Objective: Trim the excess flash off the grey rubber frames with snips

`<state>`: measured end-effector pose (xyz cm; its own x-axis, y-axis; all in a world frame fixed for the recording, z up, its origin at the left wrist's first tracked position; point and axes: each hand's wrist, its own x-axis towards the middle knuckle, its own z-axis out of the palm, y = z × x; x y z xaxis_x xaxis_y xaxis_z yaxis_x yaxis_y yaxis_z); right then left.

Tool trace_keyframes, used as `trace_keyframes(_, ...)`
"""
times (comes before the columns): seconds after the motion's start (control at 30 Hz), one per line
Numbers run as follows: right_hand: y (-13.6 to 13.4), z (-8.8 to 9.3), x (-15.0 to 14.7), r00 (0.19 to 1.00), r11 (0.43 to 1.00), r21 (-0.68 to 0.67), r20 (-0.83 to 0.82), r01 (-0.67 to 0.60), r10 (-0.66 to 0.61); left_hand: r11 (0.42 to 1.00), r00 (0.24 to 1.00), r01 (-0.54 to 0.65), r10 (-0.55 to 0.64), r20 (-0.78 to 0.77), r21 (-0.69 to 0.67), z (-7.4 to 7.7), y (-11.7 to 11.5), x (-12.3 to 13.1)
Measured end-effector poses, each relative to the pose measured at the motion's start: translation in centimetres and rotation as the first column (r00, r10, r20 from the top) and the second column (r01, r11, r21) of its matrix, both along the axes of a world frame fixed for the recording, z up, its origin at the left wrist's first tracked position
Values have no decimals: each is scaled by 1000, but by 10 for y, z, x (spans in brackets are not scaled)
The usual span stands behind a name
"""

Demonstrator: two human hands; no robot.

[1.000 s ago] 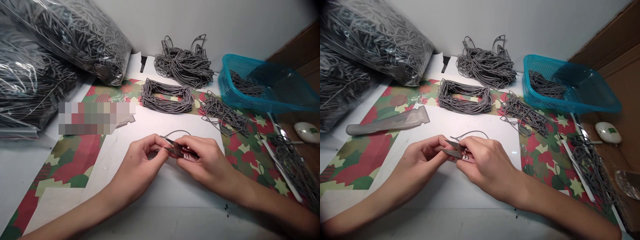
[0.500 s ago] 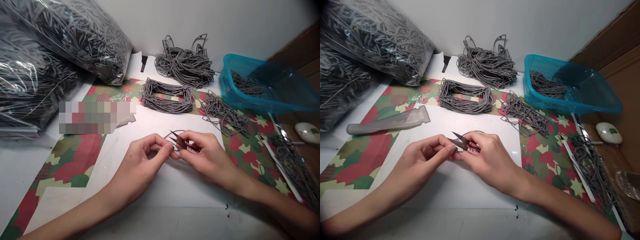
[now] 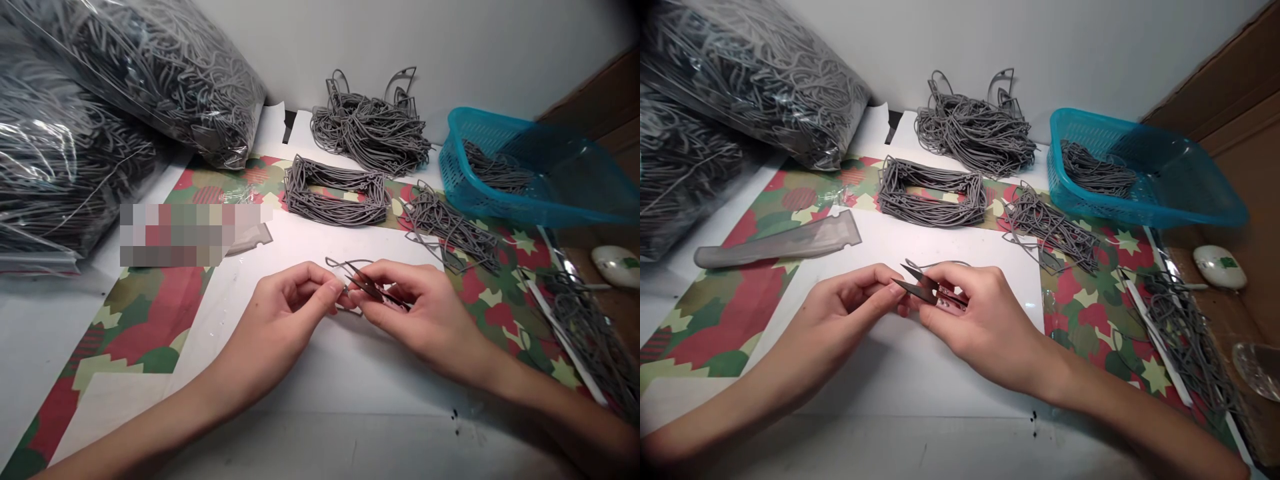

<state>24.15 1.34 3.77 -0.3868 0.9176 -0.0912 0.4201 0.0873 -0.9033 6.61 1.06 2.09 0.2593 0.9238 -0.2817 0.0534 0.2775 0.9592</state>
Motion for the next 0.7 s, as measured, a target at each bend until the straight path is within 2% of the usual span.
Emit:
trace_keyframes(0.47,0,-4,1,996,993,102,68,-62,55,999,1000,-21,21,-6,49,-1,-5,1)
trace_keyframes(0.7,-3,-10,-2,993,979,201,117,-39,15,993,994,-88,92,-55,72,-8,-8,5)
